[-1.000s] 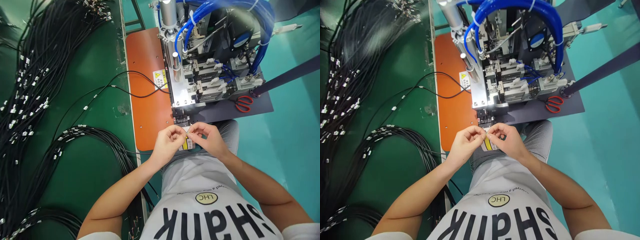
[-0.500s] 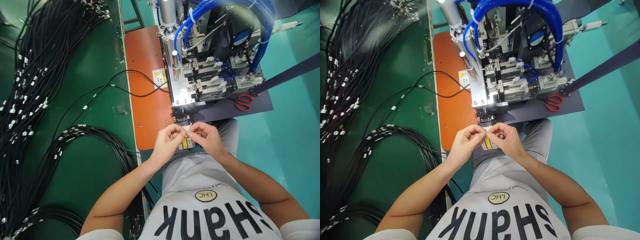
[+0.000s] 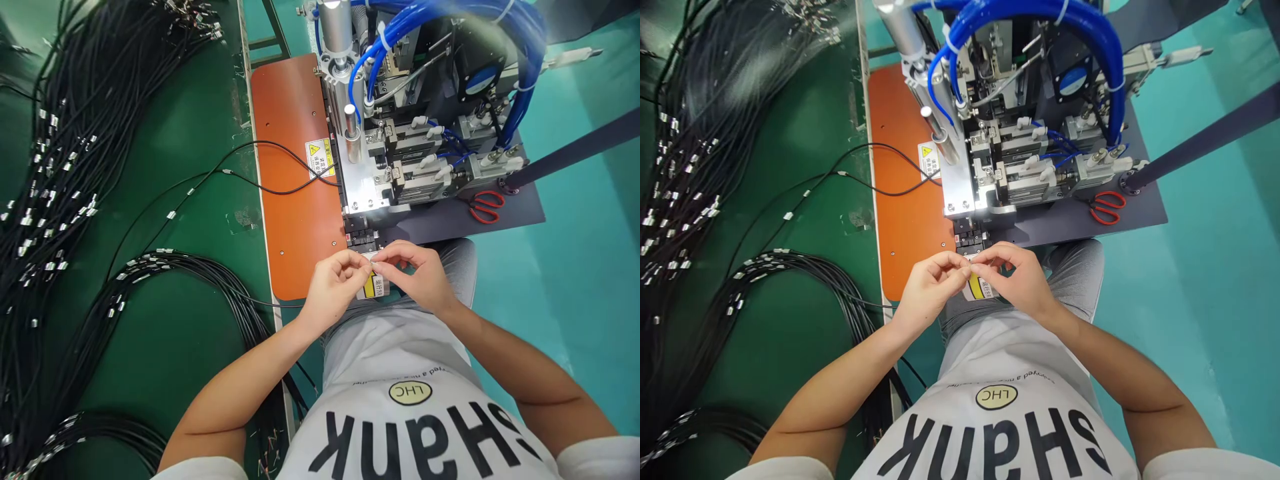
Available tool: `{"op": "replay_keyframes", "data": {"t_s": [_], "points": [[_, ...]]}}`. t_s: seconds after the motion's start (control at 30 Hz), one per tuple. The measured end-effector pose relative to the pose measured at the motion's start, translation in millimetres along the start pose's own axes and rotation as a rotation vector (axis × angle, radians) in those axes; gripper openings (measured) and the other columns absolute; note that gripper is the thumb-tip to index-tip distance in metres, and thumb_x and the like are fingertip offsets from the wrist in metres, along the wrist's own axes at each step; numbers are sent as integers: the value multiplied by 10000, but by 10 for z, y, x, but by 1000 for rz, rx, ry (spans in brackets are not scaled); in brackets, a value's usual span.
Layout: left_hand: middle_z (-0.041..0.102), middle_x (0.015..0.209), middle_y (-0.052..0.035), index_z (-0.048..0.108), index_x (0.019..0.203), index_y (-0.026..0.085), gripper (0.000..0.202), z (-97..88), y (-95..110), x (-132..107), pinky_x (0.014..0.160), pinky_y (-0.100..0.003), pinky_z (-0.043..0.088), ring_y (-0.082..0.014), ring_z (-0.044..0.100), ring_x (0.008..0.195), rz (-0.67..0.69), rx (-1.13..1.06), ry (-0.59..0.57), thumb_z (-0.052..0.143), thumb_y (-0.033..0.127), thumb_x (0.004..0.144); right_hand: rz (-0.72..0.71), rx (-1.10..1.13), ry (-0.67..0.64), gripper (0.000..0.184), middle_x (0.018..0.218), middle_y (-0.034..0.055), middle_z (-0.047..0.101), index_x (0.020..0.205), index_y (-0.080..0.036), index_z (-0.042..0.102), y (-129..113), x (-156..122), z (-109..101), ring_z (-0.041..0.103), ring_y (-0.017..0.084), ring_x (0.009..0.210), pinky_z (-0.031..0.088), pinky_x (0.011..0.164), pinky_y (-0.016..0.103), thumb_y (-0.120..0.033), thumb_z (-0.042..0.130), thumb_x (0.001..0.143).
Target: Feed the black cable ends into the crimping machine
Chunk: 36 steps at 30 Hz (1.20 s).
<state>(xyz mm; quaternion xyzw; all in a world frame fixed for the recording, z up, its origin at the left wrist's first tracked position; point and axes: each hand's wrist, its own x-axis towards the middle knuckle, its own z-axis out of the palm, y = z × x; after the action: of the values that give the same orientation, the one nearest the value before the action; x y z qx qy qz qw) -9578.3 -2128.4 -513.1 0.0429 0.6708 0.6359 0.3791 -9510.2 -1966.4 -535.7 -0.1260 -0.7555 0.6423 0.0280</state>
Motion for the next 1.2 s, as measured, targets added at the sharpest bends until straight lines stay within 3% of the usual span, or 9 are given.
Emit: {"op": "replay_keyframes", "data": {"t_s": [0.37,0.57,0.63,0.83,1.0,1.2], "points": [[552,615,27,651,805,147,236,-26,12,6,495,-201,338,-63,428,518,8,79,-10,722,371,819,-52,-55,59,70,809,6,695,784,-235,718,8,12,16,588,162,750,400,642,320,-244,709,853],[625,779,-23,664,874,159,205,-39,-49,-5,579,-225,426,-109,525,645,71,200,-71,653,364,878,-89,-48,69,90,805,14,649,788,-224,679,39,-60,14,559,161,742,422,654,315,-239,663,875],[632,858,-38,654,971,173,180,-71,-67,-2,631,-241,461,-134,562,729,169,344,-65,634,334,896,-70,-28,114,100,802,14,631,785,-216,663,71,-57,-2,542,153,727,410,636,304,-242,651,882],[601,969,-60,640,1043,193,149,-286,-128,293,811,-283,504,-158,588,913,704,886,57,514,205,963,112,162,169,157,800,21,647,803,-190,661,246,243,-33,570,148,736,463,687,289,-333,687,862],[561,841,-29,659,1072,198,189,-413,-226,568,671,-243,488,-133,577,767,787,984,69,499,229,978,242,236,159,240,771,22,673,796,-183,682,439,469,14,564,137,676,464,639,274,-415,740,806],[553,864,-43,661,1135,194,256,-438,-237,607,674,-242,486,-137,584,795,790,954,13,460,177,978,274,260,173,231,754,12,662,787,-189,683,489,516,21,556,132,670,455,635,268,-405,766,787]]}}
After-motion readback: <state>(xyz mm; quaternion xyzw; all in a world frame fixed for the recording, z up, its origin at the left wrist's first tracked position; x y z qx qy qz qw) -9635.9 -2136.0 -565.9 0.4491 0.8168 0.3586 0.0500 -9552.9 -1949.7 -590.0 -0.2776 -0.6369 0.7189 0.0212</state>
